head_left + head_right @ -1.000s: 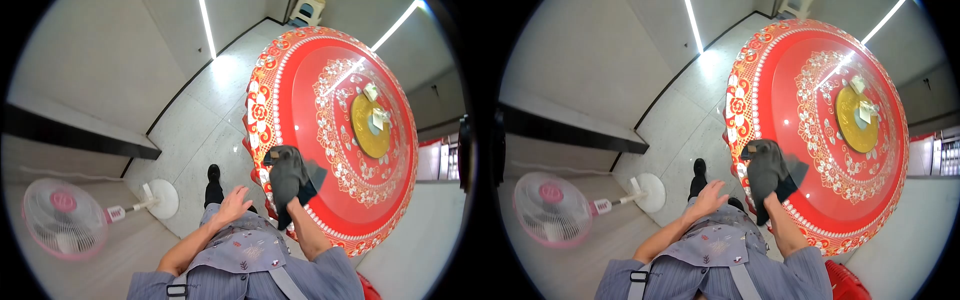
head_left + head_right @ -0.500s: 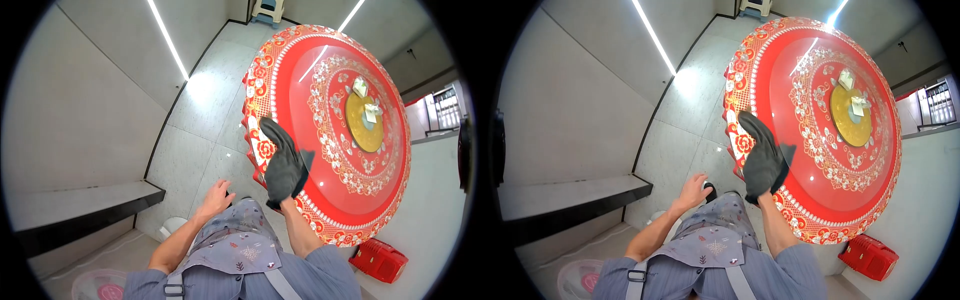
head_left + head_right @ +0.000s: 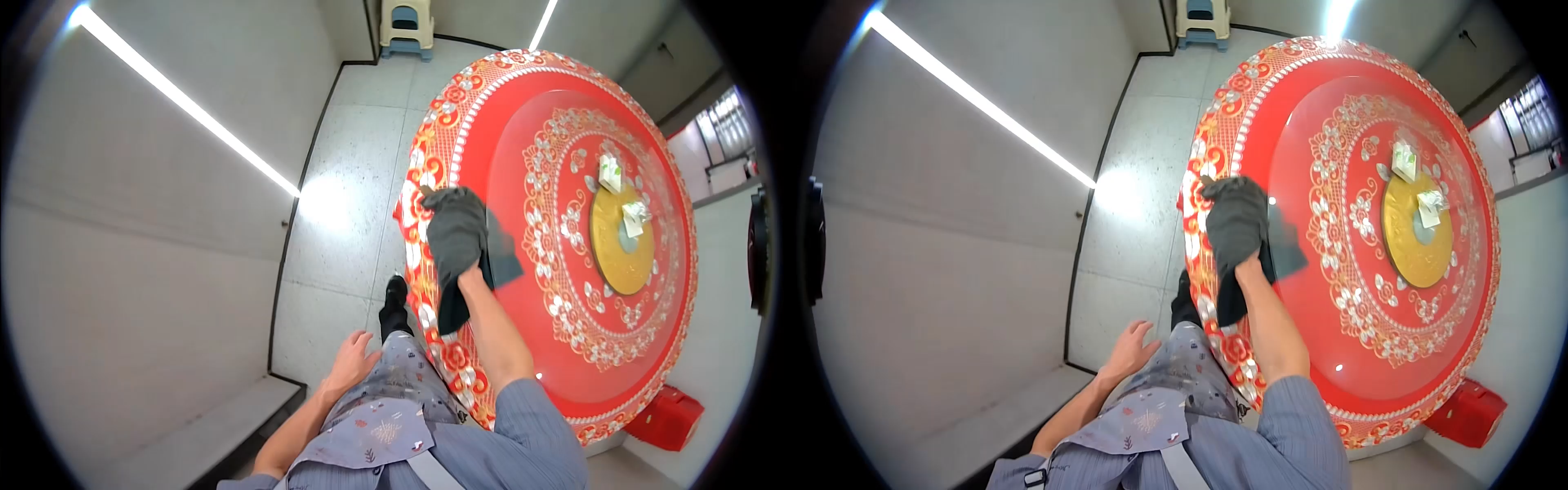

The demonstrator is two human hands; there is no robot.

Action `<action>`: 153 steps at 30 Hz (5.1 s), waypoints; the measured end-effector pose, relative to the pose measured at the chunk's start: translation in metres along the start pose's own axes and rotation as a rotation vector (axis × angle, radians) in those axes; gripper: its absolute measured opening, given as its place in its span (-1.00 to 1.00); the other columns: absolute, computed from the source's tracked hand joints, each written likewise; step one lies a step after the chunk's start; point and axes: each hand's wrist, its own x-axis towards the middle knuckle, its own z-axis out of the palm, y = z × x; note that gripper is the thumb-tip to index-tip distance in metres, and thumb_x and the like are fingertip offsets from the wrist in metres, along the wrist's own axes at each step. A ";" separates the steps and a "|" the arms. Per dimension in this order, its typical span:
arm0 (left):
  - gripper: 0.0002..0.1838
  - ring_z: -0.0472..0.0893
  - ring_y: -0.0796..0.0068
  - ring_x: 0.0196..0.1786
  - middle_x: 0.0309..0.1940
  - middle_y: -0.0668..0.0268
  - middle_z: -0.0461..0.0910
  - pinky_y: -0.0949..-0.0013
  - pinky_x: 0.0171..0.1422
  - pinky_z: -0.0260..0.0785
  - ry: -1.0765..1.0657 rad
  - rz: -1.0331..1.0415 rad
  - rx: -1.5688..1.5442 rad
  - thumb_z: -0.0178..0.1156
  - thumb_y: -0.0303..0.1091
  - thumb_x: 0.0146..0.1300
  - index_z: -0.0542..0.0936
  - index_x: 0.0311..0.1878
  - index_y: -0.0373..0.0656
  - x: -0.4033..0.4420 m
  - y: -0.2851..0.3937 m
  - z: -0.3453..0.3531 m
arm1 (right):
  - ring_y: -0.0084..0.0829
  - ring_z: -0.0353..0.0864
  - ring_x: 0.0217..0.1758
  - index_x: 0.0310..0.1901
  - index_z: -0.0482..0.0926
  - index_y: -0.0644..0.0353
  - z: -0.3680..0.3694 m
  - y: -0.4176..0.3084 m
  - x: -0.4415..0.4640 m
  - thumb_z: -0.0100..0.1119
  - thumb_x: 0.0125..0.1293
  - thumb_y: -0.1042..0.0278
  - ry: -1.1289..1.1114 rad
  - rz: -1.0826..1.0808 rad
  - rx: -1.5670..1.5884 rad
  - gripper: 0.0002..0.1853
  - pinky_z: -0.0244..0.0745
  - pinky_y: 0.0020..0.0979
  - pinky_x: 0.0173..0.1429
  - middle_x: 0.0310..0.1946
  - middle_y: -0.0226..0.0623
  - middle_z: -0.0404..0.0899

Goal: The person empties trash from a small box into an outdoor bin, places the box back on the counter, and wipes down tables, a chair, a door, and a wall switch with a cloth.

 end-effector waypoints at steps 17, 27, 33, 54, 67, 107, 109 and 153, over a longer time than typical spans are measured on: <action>-0.35 0.33 -0.14 0.49 0.45 -0.13 0.32 0.03 0.53 0.24 -0.157 0.053 0.103 0.35 -0.17 0.29 0.45 0.37 -0.27 0.218 0.040 -0.128 | -0.31 0.64 -0.33 -0.19 0.64 0.20 0.030 0.018 0.122 0.11 0.28 0.37 -0.104 0.247 0.291 -0.83 0.49 -0.26 -0.39 -0.35 -0.20 0.62; -0.27 0.18 -0.18 0.57 0.54 -0.08 0.17 -0.12 0.55 0.15 -0.345 0.743 0.217 0.30 0.02 0.34 0.38 0.46 -0.15 0.385 0.104 -0.149 | -0.31 0.63 -0.34 -0.22 0.61 0.19 0.019 0.050 0.163 0.10 0.29 0.37 -0.220 0.507 0.136 -0.86 0.45 -0.31 -0.46 -0.36 -0.19 0.60; -0.29 0.25 -0.20 0.52 0.50 -0.10 0.25 -0.12 0.52 0.20 -0.326 0.742 0.212 0.31 -0.05 0.34 0.39 0.44 -0.21 0.518 0.096 -0.226 | -0.32 0.63 -0.34 -0.24 0.60 0.18 0.053 0.178 0.347 0.10 0.29 0.38 -0.265 0.714 -0.341 -0.88 0.42 -0.33 -0.49 -0.37 -0.19 0.59; -0.35 0.45 -0.10 0.35 0.33 -0.12 0.41 0.00 0.37 0.38 -0.575 1.045 0.275 0.41 -0.12 0.25 0.47 0.30 -0.30 0.766 0.174 -0.257 | -0.15 0.64 -0.29 -0.09 0.68 0.34 0.149 0.230 0.399 0.08 0.25 0.42 -0.331 0.869 -0.294 -0.72 0.54 -0.10 -0.20 -0.32 -0.07 0.63; -0.30 0.43 -0.18 0.38 0.38 -0.13 0.39 -0.02 0.41 0.34 -0.562 0.944 0.477 0.40 -0.09 0.27 0.45 0.36 -0.28 0.989 0.306 -0.256 | -0.17 0.65 0.12 0.13 0.61 0.23 0.355 0.619 0.438 -0.04 0.45 0.22 -0.668 1.220 -0.097 -0.62 0.53 -0.08 0.18 0.08 -0.07 0.65; -0.36 0.32 -0.12 0.51 0.48 0.02 0.32 -0.04 0.51 0.28 -1.815 1.818 0.347 0.36 -0.10 0.27 0.50 0.37 -0.17 1.250 0.722 0.051 | 0.00 0.20 0.58 0.49 0.29 0.10 0.405 0.668 0.504 -0.07 0.50 0.12 -0.550 1.958 0.160 -0.42 0.01 0.17 0.61 0.50 -0.03 0.27; -0.39 0.38 -0.10 0.46 0.42 0.00 0.37 0.00 0.48 0.32 -1.783 1.806 0.307 0.37 -0.16 0.28 0.50 0.34 -0.21 1.250 0.759 0.070 | 0.01 0.22 0.57 0.48 0.31 0.11 0.410 0.695 0.476 -0.07 0.50 0.13 -0.584 1.986 0.092 -0.43 0.02 0.18 0.60 0.49 -0.03 0.29; -0.52 0.55 -0.06 0.23 0.20 -0.01 0.55 0.06 0.31 0.42 -2.200 2.040 0.608 0.37 -0.23 0.29 0.57 0.18 -0.30 1.258 1.061 0.368 | -0.19 0.74 -0.07 -0.03 0.72 0.28 0.421 0.741 0.340 0.02 0.39 0.36 -2.036 2.614 0.408 -0.69 0.59 -0.25 0.06 -0.12 -0.10 0.73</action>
